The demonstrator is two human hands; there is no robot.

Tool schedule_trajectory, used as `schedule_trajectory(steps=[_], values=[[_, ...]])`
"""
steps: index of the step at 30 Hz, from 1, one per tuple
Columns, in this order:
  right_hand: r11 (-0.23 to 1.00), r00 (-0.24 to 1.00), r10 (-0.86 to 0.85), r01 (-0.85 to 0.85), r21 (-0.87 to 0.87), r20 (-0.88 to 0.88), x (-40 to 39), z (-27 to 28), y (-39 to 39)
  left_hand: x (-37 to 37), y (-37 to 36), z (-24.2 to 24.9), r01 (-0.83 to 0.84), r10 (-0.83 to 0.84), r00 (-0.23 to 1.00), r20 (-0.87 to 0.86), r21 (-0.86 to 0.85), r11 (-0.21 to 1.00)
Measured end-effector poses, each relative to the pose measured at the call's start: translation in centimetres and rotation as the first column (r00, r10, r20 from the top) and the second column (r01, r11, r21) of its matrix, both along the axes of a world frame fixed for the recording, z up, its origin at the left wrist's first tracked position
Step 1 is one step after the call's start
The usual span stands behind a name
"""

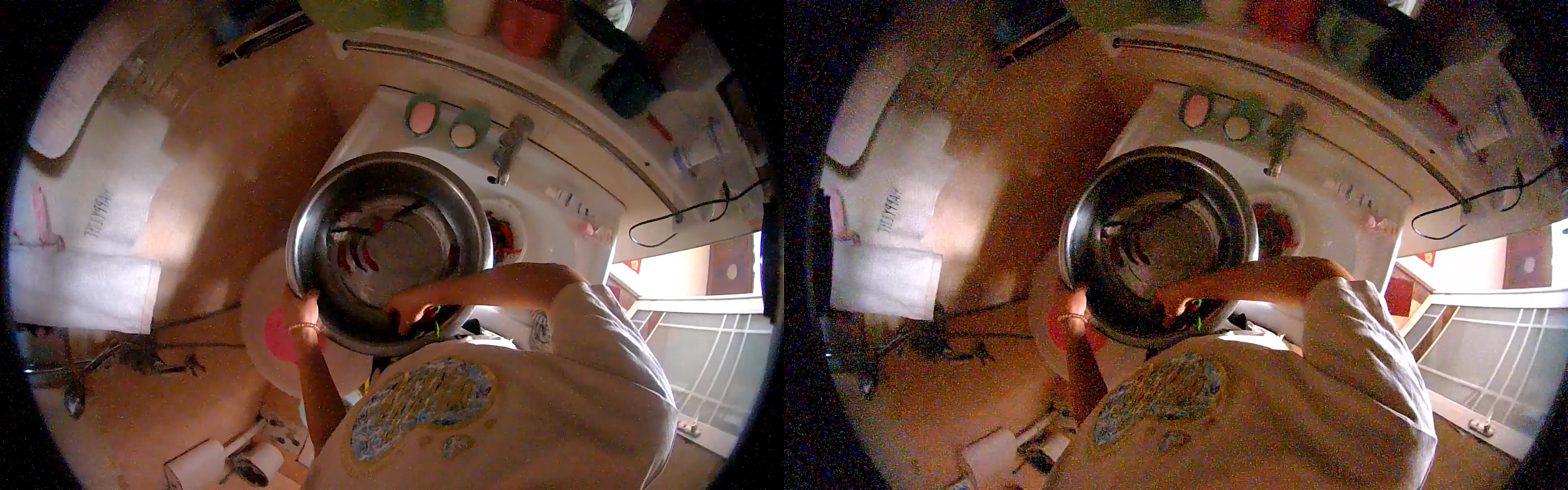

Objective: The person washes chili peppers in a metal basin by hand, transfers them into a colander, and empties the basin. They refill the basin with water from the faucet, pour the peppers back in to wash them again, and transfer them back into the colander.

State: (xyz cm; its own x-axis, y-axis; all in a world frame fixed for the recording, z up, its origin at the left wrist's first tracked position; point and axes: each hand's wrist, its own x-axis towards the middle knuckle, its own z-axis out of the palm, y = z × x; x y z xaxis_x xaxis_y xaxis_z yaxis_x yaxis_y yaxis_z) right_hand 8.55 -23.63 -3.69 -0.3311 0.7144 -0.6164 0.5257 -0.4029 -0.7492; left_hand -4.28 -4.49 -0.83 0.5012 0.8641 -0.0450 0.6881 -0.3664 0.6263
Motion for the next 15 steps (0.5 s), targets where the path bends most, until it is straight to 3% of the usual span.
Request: schedule_trajectory(steps=[4,8,10,11,13,14,15], values=[[0.995,0.997,-0.022,0.029,0.097,-0.069,0.5,1.2,-0.4,0.9,-0.9,2.2,-0.044,0.04,0.985,-0.168,-0.024,0.999],[0.999,0.999,0.05,-0.05,0.014,0.016,0.2,-0.4,-0.1,-1.3,2.5,-5.0,0.021,-0.022,0.999,-0.026,-0.013,1.0],[0.983,0.979,-0.152,0.164,0.088,-0.134,-0.1,-0.5,-0.7,-0.8,2.1,-3.7,0.046,-0.044,0.998,0.036,-0.055,0.997],[0.982,0.979,-0.155,0.167,0.088,-0.135,0.2,-0.5,-0.3,-0.7,1.8,-3.1,0.004,-0.005,1.0,-0.017,-0.085,0.996],[0.957,0.927,-0.284,0.26,-0.127,-0.246,1.7,1.3,0.9,-0.7,1.5,-2.5,-0.038,0.029,0.997,-0.077,-0.117,0.992],[0.956,0.925,-0.288,0.263,-0.131,-0.248,2.5,2.3,0.7,-0.9,2.0,-3.2,-0.086,0.077,0.996,-0.05,-0.226,0.97],[0.928,0.894,-0.338,0.368,0.054,-0.294,3.3,3.5,0.5,-1.1,2.0,-3.4,-0.105,0.098,0.994,-0.039,-0.281,0.954]])
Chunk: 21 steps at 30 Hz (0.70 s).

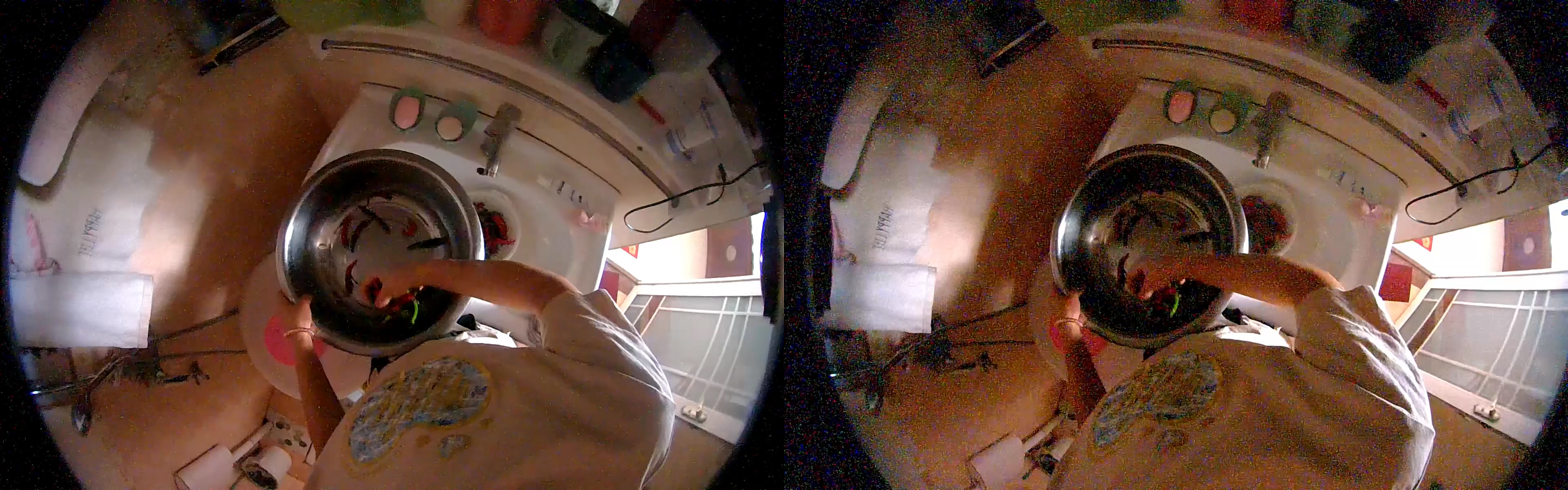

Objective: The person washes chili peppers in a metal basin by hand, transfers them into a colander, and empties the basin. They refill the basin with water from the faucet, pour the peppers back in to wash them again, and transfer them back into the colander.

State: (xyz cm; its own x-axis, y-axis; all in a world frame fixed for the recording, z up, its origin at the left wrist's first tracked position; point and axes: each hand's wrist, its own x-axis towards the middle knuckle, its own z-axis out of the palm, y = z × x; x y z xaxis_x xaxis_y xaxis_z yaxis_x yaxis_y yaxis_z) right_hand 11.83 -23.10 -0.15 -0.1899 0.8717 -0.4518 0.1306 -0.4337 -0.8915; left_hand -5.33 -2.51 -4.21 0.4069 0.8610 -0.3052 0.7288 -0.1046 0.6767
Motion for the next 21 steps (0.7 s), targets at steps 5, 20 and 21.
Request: schedule_trajectory(steps=[5,20,21], values=[[0.956,0.945,-0.277,0.289,0.046,-0.172,4.4,1.3,-1.4,0.5,-2.1,2.5,0.055,-0.051,0.992,0.118,-0.026,0.998],[0.098,0.083,-0.866,0.995,-0.005,-0.494,12.2,-4.2,-21.1,1.1,-3.6,6.6,0.116,-0.08,0.955,-0.286,0.112,0.987],[0.041,0.021,-0.904,0.998,-0.038,-0.427,11.9,-6.3,-21.2,1.4,-4.0,7.1,0.051,-0.022,0.937,-0.348,0.074,0.996]])
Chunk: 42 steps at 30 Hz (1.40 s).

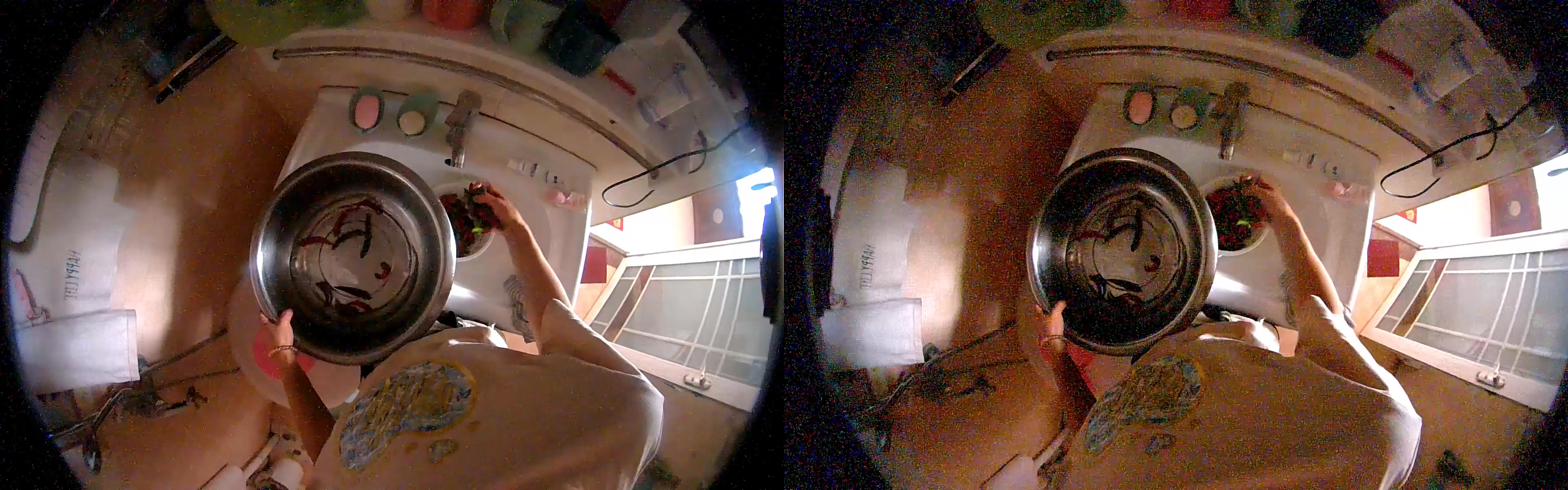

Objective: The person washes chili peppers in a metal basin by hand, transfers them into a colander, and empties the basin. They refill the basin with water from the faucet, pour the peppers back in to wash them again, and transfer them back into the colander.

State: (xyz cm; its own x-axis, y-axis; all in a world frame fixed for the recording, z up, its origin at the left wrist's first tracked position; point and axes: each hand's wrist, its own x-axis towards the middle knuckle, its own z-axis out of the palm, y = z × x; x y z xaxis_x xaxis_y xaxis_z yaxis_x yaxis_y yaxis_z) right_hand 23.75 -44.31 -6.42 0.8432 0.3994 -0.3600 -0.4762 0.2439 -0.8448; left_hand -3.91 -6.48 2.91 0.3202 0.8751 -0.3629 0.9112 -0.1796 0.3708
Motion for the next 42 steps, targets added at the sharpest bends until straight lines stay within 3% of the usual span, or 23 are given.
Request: schedule_trajectory(steps=[4,6,7,9,10,12,13,14,15,16,18,20,21,24,26,27,28,29,30,33,36,38,42], values=[[0.997,0.986,-0.071,0.072,0.003,-0.153,-1.1,-3.0,0.7,0.1,-0.3,0.9,0.082,-0.08,0.995,0.064,-0.026,0.996],[0.945,0.991,0.014,0.029,-0.326,0.13,-1.1,-3.2,1.1,0.2,-0.7,1.1,0.051,-0.035,0.982,-0.183,0.082,0.995],[0.945,0.992,0.016,0.027,-0.325,0.127,-0.5,-4.5,0.6,0.0,-0.6,0.7,0.049,-0.033,0.982,-0.186,0.083,0.995],[0.682,0.914,0.23,0.094,-0.726,0.335,1.1,-7.0,-0.2,-0.6,0.2,-1.4,-0.029,0.032,0.998,-0.058,0.054,0.998],[0.684,0.913,0.236,0.088,-0.724,0.334,1.0,-5.0,0.5,-1.0,0.8,-2.4,-0.035,0.038,0.998,-0.059,0.056,0.998],[0.585,0.844,0.042,0.413,-0.698,0.534,-0.8,4.4,4.1,-1.9,2.0,-3.8,0.09,-0.073,0.987,-0.141,0.121,0.989],[0.689,0.791,0.074,0.4,-0.604,0.608,-2.0,6.1,5.9,-2.1,2.2,-3.7,0.083,-0.065,0.988,-0.143,0.124,0.989],[0.781,0.729,0.09,0.371,-0.503,0.678,-3.3,7.6,7.8,-2.2,2.4,-3.3,0.115,-0.111,0.991,0.07,-0.059,0.992],[0.792,0.702,0.322,0.168,-0.587,0.635,-4.5,9.9,9.7,-2.1,2.6,-2.7,0.183,-0.115,0.952,0.285,-0.228,0.956],[0.749,0.618,0.533,-0.027,-0.662,0.578,-5.3,11.4,11.6,-1.6,2.1,-1.8,0.184,-0.116,0.951,0.286,-0.221,0.958],[0.697,0.134,0.707,0.031,-0.716,0.694,-5.2,8.8,15.3,-0.6,0.1,0.1,0.12,-0.095,0.968,0.234,-0.096,0.988],[0.537,0.046,0.843,0.006,-0.844,0.536,-4.6,7.7,18.4,-0.7,0.2,-1.4,0.037,-0.027,0.983,0.183,-0.049,0.998],[0.541,0.04,0.84,0.009,-0.841,0.541,-4.7,7.4,19.5,-0.8,0.5,-2.5,-0.046,0.046,0.991,0.129,-0.004,0.999],[0.337,0.155,0.925,0.086,-0.938,0.347,-4.8,3.9,22.2,-2.1,2.6,-6.8,-0.01,0.006,0.998,0.059,0.073,0.997],[0.139,0.005,0.989,0.257,-0.956,0.145,-5.5,-0.5,23.1,-2.7,3.0,-8.5,-0.115,0.134,0.967,0.216,-0.1,0.988],[0.079,-0.042,0.997,0.318,-0.945,0.07,-6.1,-0.9,23.0,-1.5,1.1,-5.4,-0.083,0.088,0.983,0.159,-0.037,0.996],[0.053,-0.027,0.998,0.015,-0.998,0.052,-7.2,1.6,22.2,-0.8,0.0,-3.6,-0.044,0.041,0.994,0.098,0.023,0.999],[0.025,-0.014,0.999,-0.289,-0.957,0.03,-8.5,3.2,21.6,-1.8,2.0,-6.8,-0.075,0.086,0.986,0.14,-0.081,0.994],[0.023,-0.016,0.999,-0.286,-0.958,0.029,-10.1,2.9,21.3,-2.9,4.0,-10.0,-0.107,0.139,0.975,0.173,-0.183,0.977],[0.064,0.095,0.995,-0.266,-0.962,0.041,-15.0,3.8,21.1,-2.4,3.0,-8.1,-0.037,0.081,0.947,0.31,-0.148,0.988],[0.064,0.02,0.998,-0.375,-0.925,0.061,-18.6,3.3,21.5,-2.2,2.9,-7.5,-0.058,0.141,0.876,0.461,-0.189,0.98],[0.079,0.034,0.997,-0.518,-0.852,0.072,-20.2,1.2,22.4,-1.1,0.8,-2.7,0.137,-0.107,0.881,0.46,-0.033,0.99],[0.155,0.044,0.984,-0.684,-0.713,0.173,-20.8,-0.6,22.8,-3.7,5.2,-11.4,0.11,-0.099,0.815,0.57,0.014,0.994]])
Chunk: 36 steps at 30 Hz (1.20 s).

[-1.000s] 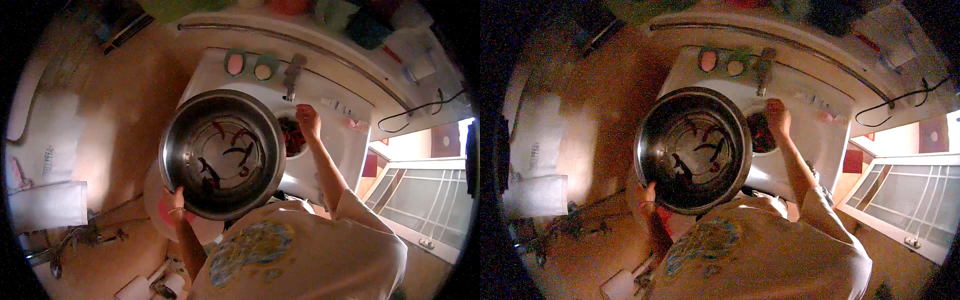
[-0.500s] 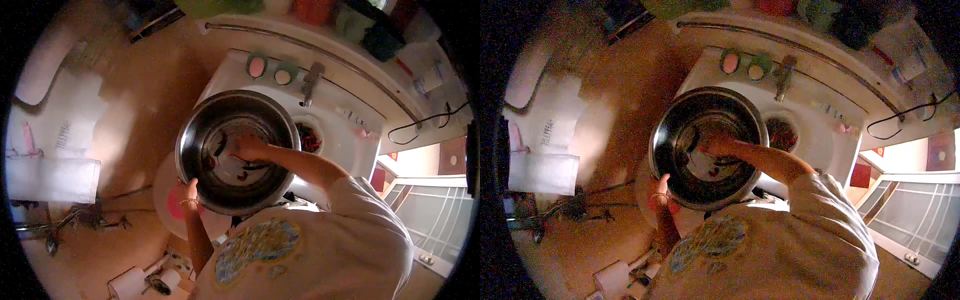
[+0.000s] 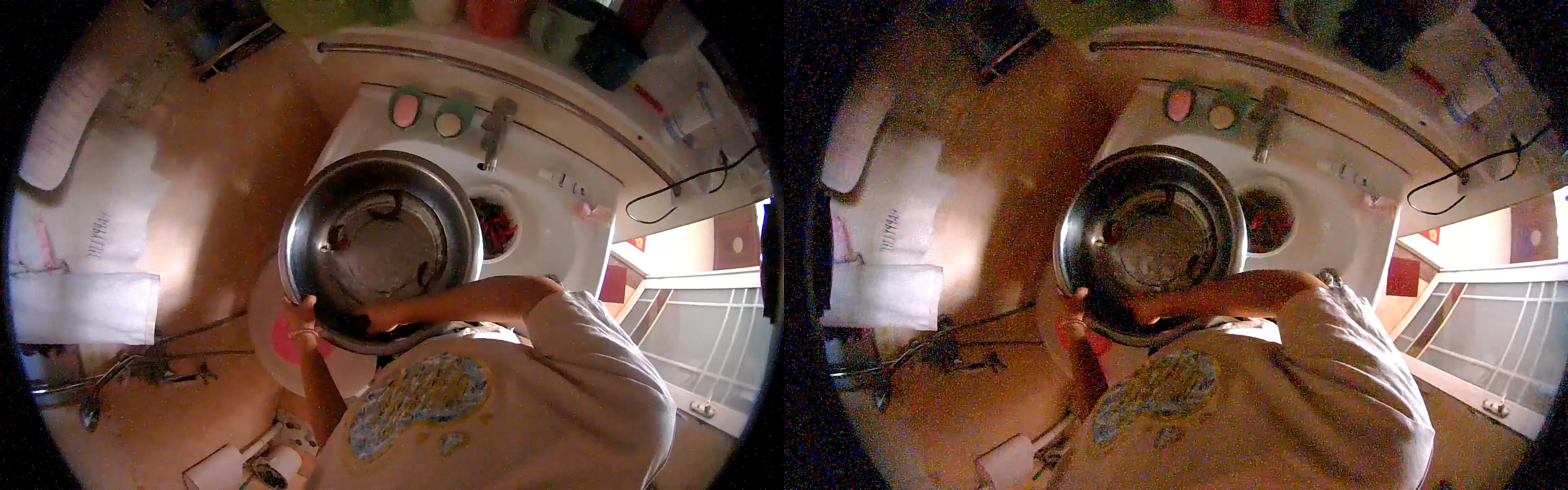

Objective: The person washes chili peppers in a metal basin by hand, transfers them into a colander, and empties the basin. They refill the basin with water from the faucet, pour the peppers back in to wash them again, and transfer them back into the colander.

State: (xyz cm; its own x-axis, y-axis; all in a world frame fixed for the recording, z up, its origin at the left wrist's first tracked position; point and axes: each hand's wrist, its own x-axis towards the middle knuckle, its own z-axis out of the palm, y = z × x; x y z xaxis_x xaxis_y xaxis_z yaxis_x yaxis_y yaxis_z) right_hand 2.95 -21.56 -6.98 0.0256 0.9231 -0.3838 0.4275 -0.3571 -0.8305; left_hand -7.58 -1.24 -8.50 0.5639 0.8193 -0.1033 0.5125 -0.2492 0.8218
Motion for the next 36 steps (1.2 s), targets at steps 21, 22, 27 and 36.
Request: schedule_trajectory(steps=[21,22,27,36], values=[[0.288,0.295,-0.948,0.955,0.068,-0.12,21.4,5.6,-21.0,3.0,-5.5,10.3,-0.067,0.054,0.966,-0.253,-0.04,0.997],[0.381,0.411,-0.905,0.898,0.221,-0.109,21.6,1.5,-21.7,2.3,-4.4,7.9,-0.041,0.039,0.978,-0.203,-0.008,0.999],[0.276,0.117,-0.928,0.853,0.443,0.354,19.3,7.0,-18.4,3.4,-6.4,11.4,-0.083,0.139,0.856,-0.498,0.134,0.988],[0.896,0.62,-0.302,-0.075,0.438,0.724,16.8,5.5,-1.6,2.4,-4.9,7.7,-0.195,0.235,0.829,-0.508,0.132,0.972]])
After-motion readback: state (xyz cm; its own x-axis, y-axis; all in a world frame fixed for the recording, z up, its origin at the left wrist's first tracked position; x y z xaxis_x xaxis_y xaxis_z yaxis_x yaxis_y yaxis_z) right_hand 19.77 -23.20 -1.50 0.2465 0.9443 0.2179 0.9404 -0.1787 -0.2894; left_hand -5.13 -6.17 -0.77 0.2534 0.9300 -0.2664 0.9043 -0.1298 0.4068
